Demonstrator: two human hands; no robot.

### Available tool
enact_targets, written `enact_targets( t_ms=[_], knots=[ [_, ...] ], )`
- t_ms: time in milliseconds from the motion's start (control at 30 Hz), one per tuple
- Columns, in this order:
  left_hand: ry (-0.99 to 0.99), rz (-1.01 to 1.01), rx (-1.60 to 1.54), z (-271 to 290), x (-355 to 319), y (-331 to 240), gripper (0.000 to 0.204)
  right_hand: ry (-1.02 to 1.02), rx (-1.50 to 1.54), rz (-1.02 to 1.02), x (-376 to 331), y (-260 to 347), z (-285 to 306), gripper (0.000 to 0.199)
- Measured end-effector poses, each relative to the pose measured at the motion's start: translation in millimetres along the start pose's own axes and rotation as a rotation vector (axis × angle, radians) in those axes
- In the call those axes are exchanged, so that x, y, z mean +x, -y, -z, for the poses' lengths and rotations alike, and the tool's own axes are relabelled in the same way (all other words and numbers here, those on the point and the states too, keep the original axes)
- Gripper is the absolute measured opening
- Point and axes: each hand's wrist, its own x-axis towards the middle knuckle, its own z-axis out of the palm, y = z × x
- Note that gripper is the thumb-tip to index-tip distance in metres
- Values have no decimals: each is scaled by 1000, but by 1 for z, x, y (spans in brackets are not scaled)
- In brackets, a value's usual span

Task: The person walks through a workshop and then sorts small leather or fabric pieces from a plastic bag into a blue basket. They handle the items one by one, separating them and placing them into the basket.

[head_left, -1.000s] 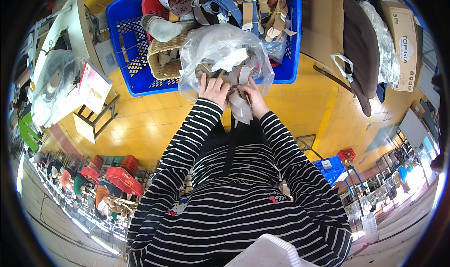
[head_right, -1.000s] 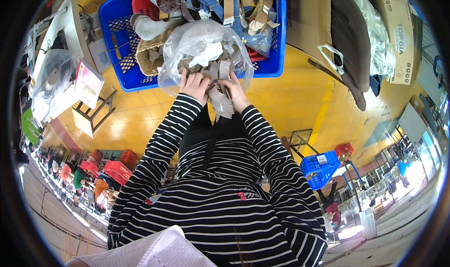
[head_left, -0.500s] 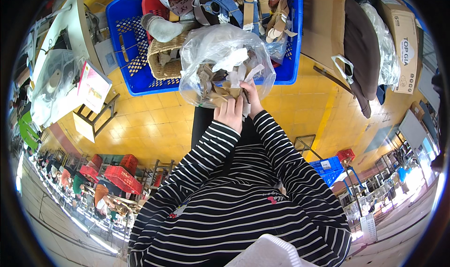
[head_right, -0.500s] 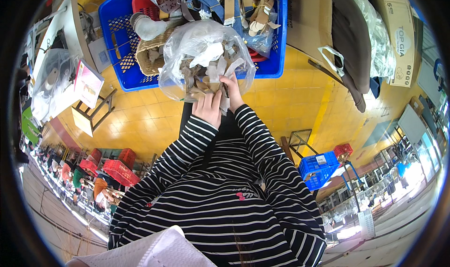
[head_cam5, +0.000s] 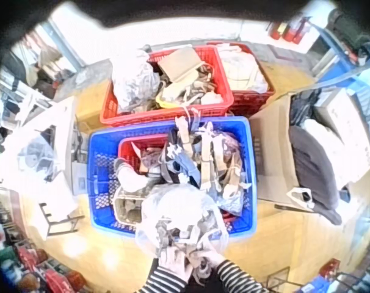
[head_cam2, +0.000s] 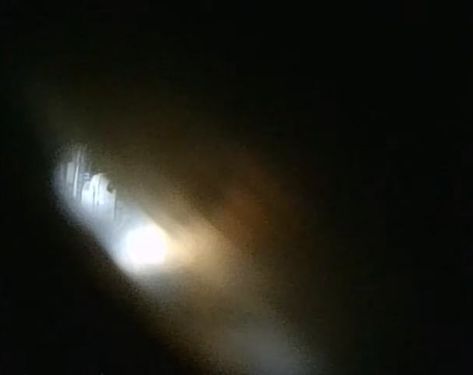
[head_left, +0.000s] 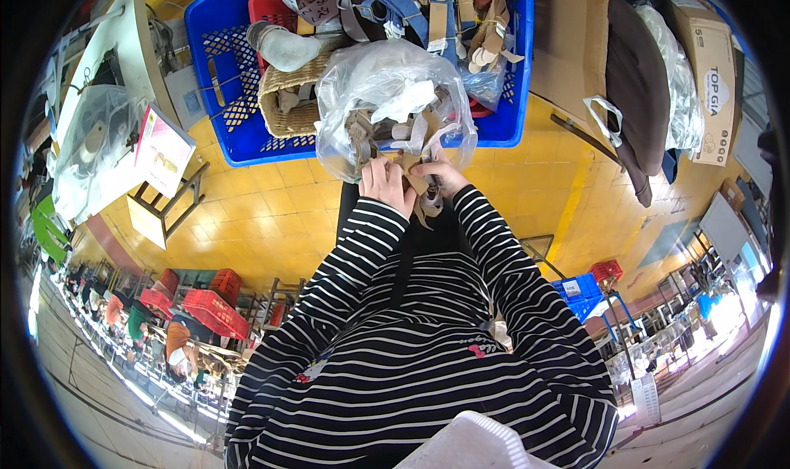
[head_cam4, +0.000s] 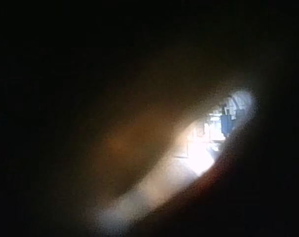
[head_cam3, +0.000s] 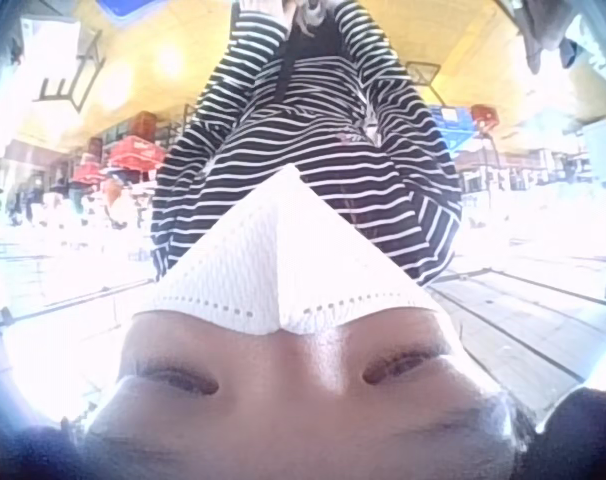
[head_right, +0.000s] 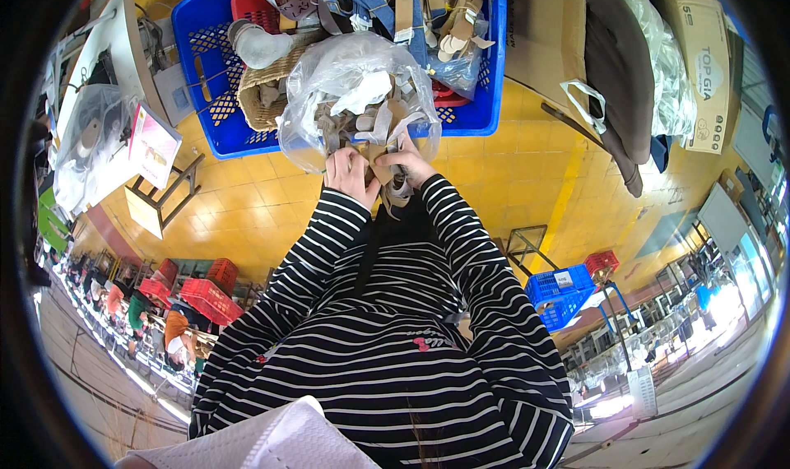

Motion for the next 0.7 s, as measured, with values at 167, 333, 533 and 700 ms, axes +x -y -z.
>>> enact_targets(
  t_ms=[167, 333, 533, 700],
  knots=[
    [88, -59, -132, -8, 4, 14, 29, -70, 24, -11, -2, 6, -3, 74],
    [340, 114, -468, 0, 21, 32, 33, -135, -8, 106, -4, 20, -18, 70],
    [507, 25, -530, 1, 41, 56, 64, -33, -132, 140, -4, 23, -9, 66],
    [458, 163, -819, 15, 47, 44, 57, -74, 169, 110, 1, 26, -13, 56]
  ],
)
